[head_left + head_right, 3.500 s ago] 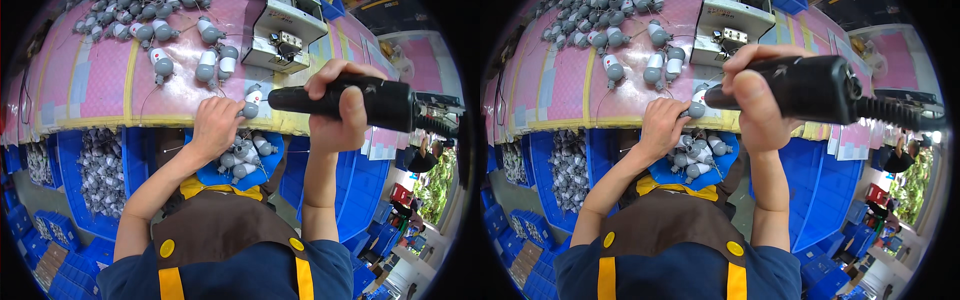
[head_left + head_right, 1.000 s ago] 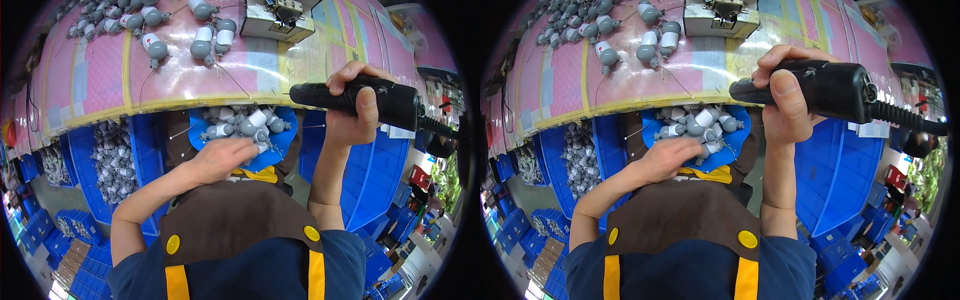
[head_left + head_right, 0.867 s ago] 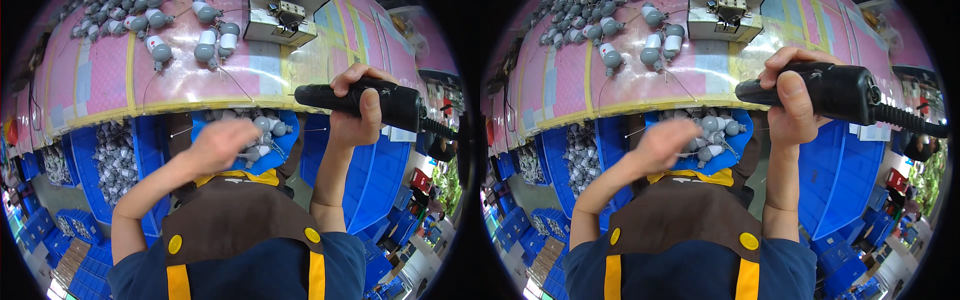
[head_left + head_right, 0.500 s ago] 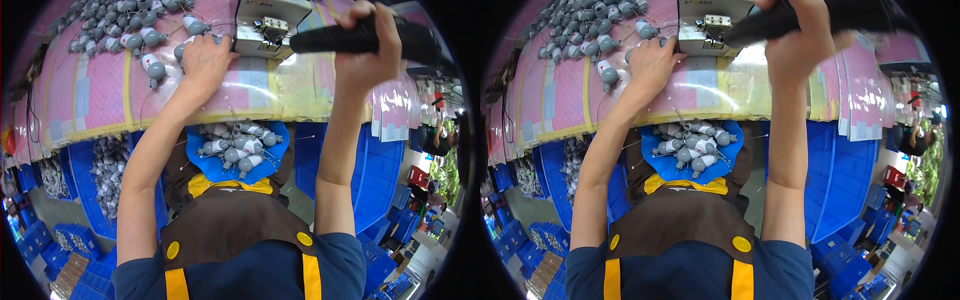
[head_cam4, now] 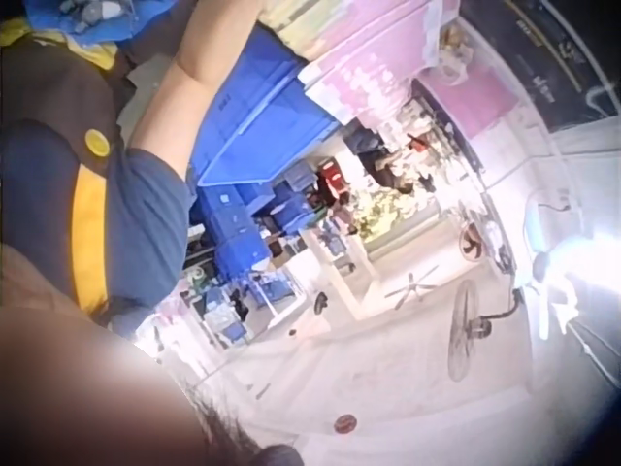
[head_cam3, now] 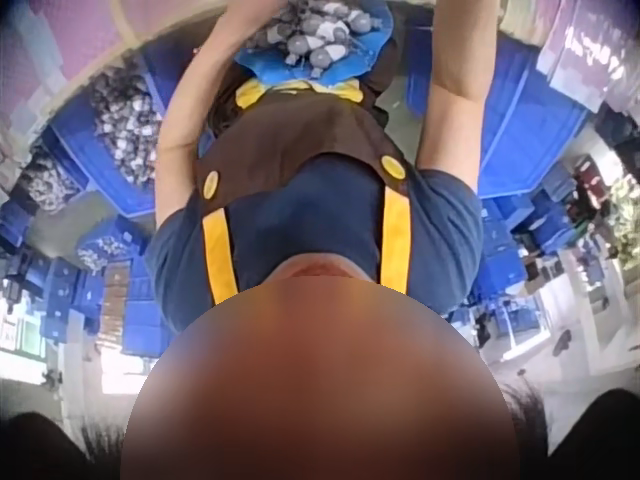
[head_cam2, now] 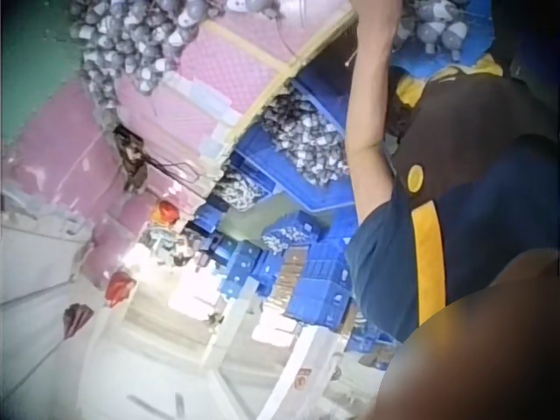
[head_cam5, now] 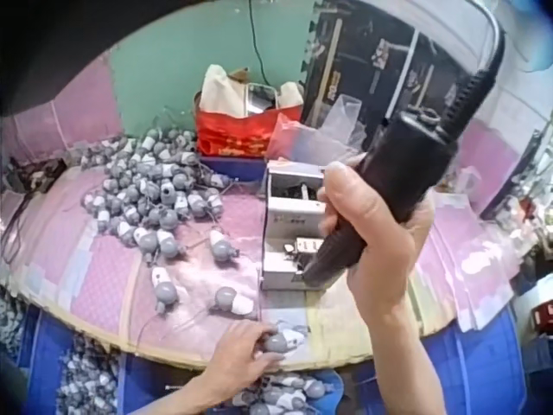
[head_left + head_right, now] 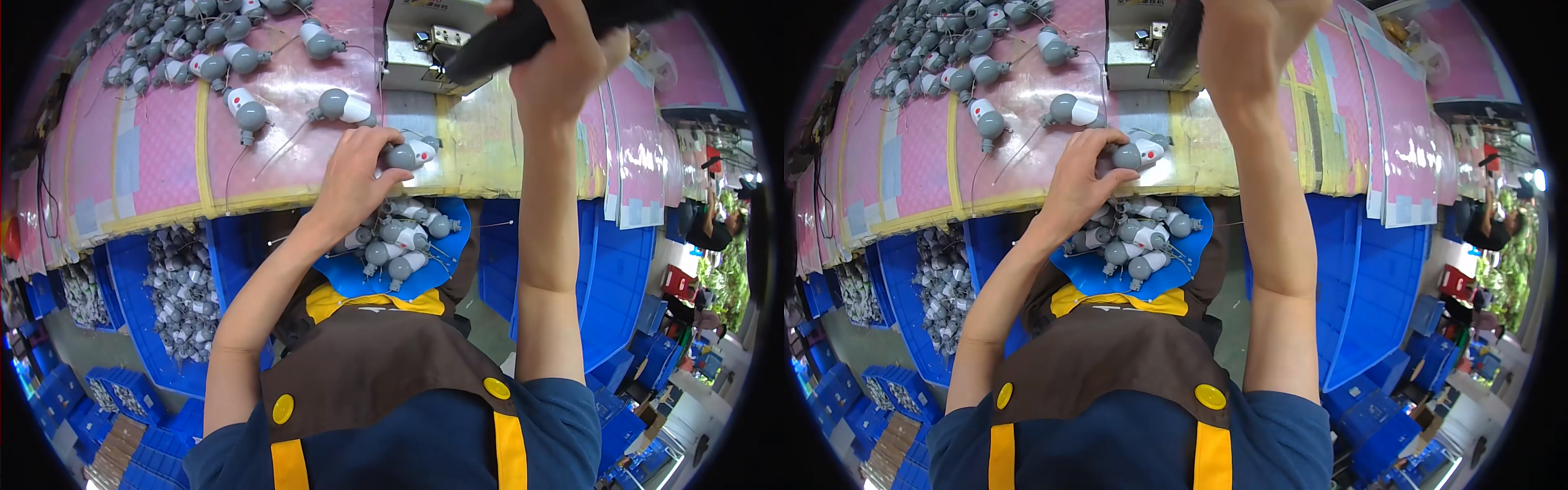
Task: Assembling small electric motors on a production line using an electric screwdriver.
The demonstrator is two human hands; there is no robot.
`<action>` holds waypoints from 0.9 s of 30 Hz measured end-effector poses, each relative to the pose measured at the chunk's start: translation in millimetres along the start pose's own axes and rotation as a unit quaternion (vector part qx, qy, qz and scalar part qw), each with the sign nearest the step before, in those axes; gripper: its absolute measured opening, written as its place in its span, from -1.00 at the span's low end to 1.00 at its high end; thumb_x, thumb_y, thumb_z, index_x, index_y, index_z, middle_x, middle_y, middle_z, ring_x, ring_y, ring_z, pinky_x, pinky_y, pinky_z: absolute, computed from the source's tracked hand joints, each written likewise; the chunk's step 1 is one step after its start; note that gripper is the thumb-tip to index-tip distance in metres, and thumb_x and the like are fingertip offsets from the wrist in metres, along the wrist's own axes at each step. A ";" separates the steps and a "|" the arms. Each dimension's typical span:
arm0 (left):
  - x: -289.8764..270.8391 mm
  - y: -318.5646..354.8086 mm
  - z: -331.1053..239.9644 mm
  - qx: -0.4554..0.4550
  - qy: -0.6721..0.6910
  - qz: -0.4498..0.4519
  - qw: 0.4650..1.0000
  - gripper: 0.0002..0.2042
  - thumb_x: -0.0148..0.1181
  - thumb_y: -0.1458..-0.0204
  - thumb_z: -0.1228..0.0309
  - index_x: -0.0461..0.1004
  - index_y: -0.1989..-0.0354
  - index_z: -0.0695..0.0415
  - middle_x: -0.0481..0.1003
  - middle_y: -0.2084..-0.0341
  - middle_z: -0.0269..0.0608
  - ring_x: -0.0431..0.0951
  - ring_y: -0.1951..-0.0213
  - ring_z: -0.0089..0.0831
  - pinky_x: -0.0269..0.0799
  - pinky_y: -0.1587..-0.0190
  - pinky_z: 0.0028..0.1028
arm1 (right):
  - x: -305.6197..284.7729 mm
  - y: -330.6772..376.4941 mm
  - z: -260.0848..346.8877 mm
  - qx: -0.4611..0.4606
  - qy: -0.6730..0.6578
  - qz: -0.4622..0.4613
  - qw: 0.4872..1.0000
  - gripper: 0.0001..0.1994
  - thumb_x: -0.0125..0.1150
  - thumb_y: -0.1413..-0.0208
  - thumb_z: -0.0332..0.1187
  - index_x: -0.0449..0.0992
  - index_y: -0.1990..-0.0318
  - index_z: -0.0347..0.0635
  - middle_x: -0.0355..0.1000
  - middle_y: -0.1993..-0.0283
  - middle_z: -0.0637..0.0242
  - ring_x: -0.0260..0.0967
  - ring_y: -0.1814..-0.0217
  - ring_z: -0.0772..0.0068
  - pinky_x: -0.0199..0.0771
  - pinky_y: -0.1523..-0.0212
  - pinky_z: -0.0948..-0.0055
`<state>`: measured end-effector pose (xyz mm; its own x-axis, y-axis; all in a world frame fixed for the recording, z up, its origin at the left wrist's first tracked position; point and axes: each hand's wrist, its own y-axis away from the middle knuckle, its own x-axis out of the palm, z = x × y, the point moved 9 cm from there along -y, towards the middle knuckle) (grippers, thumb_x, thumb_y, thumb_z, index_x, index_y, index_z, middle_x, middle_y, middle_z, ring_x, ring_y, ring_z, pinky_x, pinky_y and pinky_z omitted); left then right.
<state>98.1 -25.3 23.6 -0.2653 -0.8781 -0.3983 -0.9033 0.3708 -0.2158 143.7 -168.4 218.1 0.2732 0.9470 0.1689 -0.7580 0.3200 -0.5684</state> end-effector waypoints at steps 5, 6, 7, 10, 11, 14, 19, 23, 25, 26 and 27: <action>-1.1 0.2 -12.7 0.043 -0.133 -0.054 0.989 -0.64 0.34 0.25 0.38 0.45 0.21 0.13 0.37 0.32 -0.14 0.32 0.22 -0.18 0.25 0.13 -0.30 | -8.5 39.2 5.5 -0.030 -0.108 0.126 0.986 -0.76 0.03 -0.05 -0.38 0.36 0.18 -0.38 0.39 0.34 0.06 0.30 0.49 0.37 0.40 0.42 0.42; -1.6 0.8 -11.8 0.041 -0.133 -0.055 0.989 -0.64 0.34 0.25 0.38 0.45 0.21 0.13 0.37 0.32 -0.14 0.32 0.22 -0.18 0.25 0.13 -0.30 | -8.3 46.8 7.8 -0.033 -0.083 0.128 0.988 -0.73 0.06 -0.04 -0.36 0.34 0.17 -0.38 0.39 0.35 0.01 0.30 0.50 0.36 0.41 0.43 0.41; -2.1 0.8 -9.9 0.034 -0.136 -0.054 0.989 -0.63 0.34 0.25 0.37 0.45 0.20 0.13 0.36 0.33 -0.14 0.31 0.21 -0.18 0.25 0.13 -0.30 | -7.2 51.9 10.1 -0.027 -0.053 0.125 0.990 -0.70 0.10 -0.02 -0.35 0.32 0.14 -0.37 0.38 0.34 -0.02 0.30 0.51 0.35 0.41 0.44 0.40; -1.6 0.4 -9.9 0.022 -0.135 -0.055 0.989 -0.64 0.34 0.25 0.35 0.47 0.21 0.13 0.36 0.34 -0.15 0.31 0.21 -0.17 0.25 0.13 -0.30 | -11.9 62.3 7.7 -0.036 -0.036 0.128 0.990 -0.69 0.10 -0.02 -0.35 0.29 0.12 -0.34 0.38 0.34 -0.04 0.30 0.51 0.35 0.41 0.45 0.41; -1.5 0.1 -10.3 0.019 -0.132 -0.056 0.989 -0.64 0.34 0.25 0.34 0.47 0.21 0.13 0.36 0.34 -0.15 0.31 0.21 -0.18 0.25 0.14 -0.30 | -11.5 64.6 8.9 -0.035 -0.030 0.129 0.991 -0.68 0.10 -0.01 -0.36 0.28 0.10 -0.34 0.38 0.34 -0.03 0.29 0.51 0.35 0.41 0.45 0.41; -1.5 0.8 -10.6 0.015 -0.129 -0.057 0.990 -0.65 0.34 0.26 0.34 0.48 0.23 0.13 0.36 0.36 -0.16 0.32 0.22 -0.18 0.25 0.14 -0.30 | -8.7 68.8 5.1 -0.019 -0.029 0.132 0.991 -0.66 0.12 0.01 -0.37 0.27 0.09 -0.33 0.38 0.34 -0.03 0.29 0.52 0.36 0.41 0.46 0.42; -1.6 1.9 -7.2 0.007 -0.130 -0.058 0.990 -0.66 0.35 0.28 0.35 0.48 0.26 0.14 0.36 0.36 -0.18 0.32 0.21 -0.19 0.25 0.15 -0.31 | -2.5 71.4 -11.2 0.014 -0.029 0.135 0.990 -0.65 0.15 0.03 -0.37 0.25 0.10 -0.32 0.37 0.38 0.00 0.28 0.55 0.37 0.39 0.48 0.43; -0.2 0.1 -8.3 0.007 -0.129 -0.058 0.990 -0.67 0.35 0.29 0.36 0.48 0.28 0.14 0.36 0.35 -0.19 0.32 0.21 -0.20 0.25 0.15 -0.31 | -9.8 74.1 -26.6 0.027 -0.032 0.166 0.985 -0.65 0.16 0.02 -0.33 0.23 0.12 -0.27 0.31 0.45 0.08 0.26 0.56 0.36 0.36 0.51 0.40; -0.1 -1.0 -5.4 -0.003 -0.126 -0.052 0.991 -0.66 0.36 0.30 0.37 0.48 0.28 0.14 0.35 0.35 -0.20 0.32 0.21 -0.20 0.25 0.15 -0.31 | -10.7 71.6 -28.1 -0.003 -0.008 0.203 0.979 -0.64 0.16 0.01 -0.29 0.23 0.12 -0.25 0.30 0.45 0.12 0.24 0.57 0.37 0.36 0.52 0.38; 0.6 -1.1 -4.2 -0.007 -0.125 -0.048 0.991 -0.66 0.36 0.31 0.37 0.49 0.29 0.14 0.35 0.35 -0.21 0.32 0.20 -0.21 0.25 0.15 -0.31 | -11.4 74.5 -30.7 0.019 -0.069 0.181 0.981 -0.63 0.17 0.00 -0.24 0.23 0.12 -0.22 0.29 0.44 0.16 0.23 0.57 0.41 0.35 0.52 0.39; 0.6 -1.1 -1.9 -0.013 -0.125 -0.045 0.991 -0.66 0.36 0.31 0.37 0.49 0.29 0.14 0.35 0.35 -0.21 0.32 0.20 -0.21 0.25 0.15 -0.31 | -10.7 74.3 -31.4 0.026 -0.070 0.180 0.981 -0.63 0.17 0.00 -0.24 0.23 0.12 -0.22 0.29 0.44 0.16 0.23 0.57 0.41 0.35 0.52 0.39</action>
<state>98.3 -26.7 25.3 -0.0938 -0.8042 -0.5870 -0.9290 0.2827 -0.2389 103.0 -155.7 148.7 -0.0993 0.9922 0.0753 -0.8203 -0.0388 -0.5707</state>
